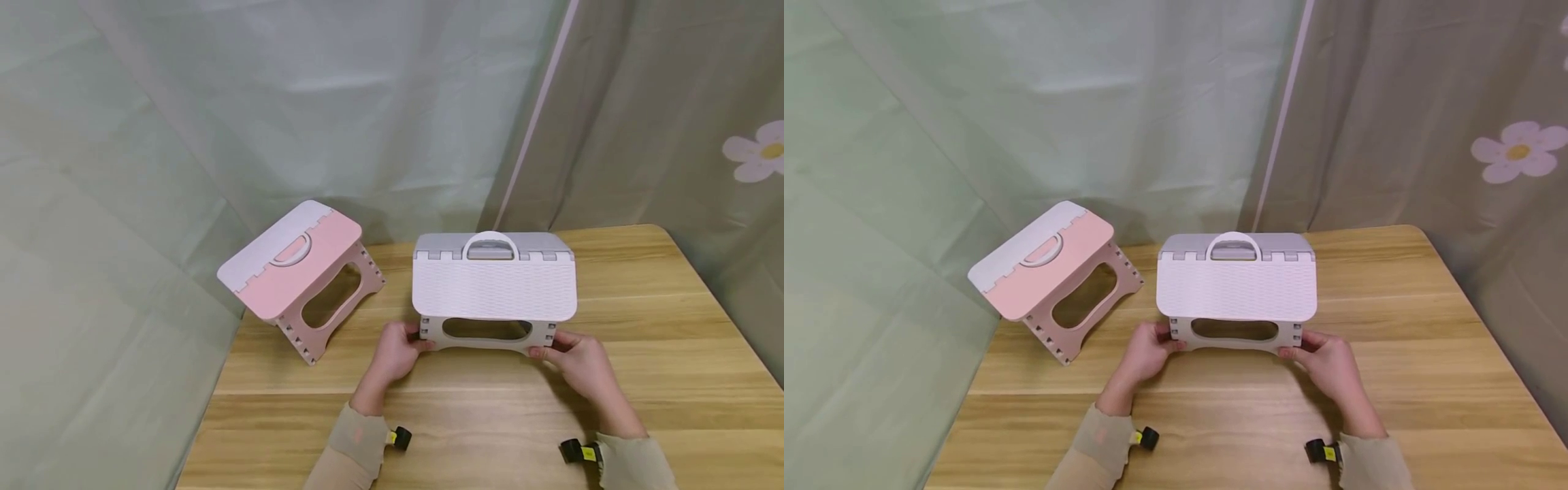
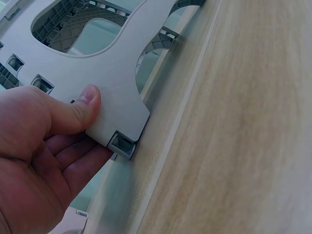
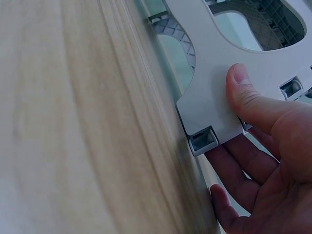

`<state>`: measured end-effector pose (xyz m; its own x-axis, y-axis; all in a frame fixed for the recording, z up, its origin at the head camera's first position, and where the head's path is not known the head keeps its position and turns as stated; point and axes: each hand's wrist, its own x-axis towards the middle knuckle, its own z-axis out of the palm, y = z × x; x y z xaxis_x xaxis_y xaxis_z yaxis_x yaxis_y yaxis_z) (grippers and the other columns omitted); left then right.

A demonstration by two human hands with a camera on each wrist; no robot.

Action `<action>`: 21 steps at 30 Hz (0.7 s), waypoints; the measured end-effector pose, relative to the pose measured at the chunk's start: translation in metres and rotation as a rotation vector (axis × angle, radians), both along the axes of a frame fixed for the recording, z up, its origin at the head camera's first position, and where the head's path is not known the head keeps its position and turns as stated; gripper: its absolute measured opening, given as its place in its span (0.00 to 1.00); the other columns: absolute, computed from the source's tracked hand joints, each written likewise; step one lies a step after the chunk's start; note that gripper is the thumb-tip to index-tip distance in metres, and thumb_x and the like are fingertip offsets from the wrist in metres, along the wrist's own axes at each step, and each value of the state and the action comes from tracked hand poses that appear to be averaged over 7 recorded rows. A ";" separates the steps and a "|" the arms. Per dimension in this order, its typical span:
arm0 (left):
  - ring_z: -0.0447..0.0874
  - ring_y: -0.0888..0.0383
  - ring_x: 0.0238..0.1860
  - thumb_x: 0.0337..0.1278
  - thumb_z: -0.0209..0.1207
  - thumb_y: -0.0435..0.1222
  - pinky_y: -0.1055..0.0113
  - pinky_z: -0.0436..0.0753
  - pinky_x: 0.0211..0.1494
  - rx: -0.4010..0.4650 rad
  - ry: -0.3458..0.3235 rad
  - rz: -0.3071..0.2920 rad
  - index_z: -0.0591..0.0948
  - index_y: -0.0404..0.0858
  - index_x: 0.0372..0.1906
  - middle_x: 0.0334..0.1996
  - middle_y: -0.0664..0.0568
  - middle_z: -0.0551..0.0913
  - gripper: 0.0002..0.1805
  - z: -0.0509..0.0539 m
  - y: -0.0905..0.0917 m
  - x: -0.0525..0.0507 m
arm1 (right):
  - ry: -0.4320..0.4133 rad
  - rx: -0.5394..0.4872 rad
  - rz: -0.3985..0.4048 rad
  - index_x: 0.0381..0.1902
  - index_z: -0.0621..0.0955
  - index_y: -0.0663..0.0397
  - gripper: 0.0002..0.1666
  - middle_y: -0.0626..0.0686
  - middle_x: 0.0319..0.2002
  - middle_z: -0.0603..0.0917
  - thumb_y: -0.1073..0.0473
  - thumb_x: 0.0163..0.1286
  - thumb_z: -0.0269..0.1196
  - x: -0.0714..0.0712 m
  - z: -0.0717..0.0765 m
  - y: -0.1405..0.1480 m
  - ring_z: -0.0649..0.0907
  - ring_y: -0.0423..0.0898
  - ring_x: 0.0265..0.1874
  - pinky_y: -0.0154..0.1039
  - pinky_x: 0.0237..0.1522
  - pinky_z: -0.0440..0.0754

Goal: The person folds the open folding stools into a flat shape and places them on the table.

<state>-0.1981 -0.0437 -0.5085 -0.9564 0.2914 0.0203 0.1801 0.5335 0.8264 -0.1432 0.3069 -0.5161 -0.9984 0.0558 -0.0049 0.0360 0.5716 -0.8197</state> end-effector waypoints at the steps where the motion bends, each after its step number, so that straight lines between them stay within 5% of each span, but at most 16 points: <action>1: 0.82 0.63 0.36 0.62 0.74 0.28 0.67 0.82 0.41 0.002 0.000 -0.001 0.92 0.33 0.43 0.39 0.50 0.92 0.06 0.000 0.000 0.000 | -0.001 -0.003 -0.001 0.50 0.92 0.59 0.23 0.59 0.47 0.92 0.49 0.65 0.79 0.000 0.000 0.000 0.87 0.63 0.56 0.66 0.61 0.76; 21: 0.81 0.62 0.35 0.63 0.73 0.29 0.66 0.82 0.41 0.018 -0.008 -0.011 0.92 0.34 0.43 0.40 0.51 0.92 0.06 0.000 -0.001 -0.001 | 0.000 -0.008 0.000 0.50 0.92 0.60 0.23 0.59 0.47 0.92 0.49 0.66 0.79 0.001 0.001 -0.001 0.87 0.64 0.56 0.66 0.61 0.76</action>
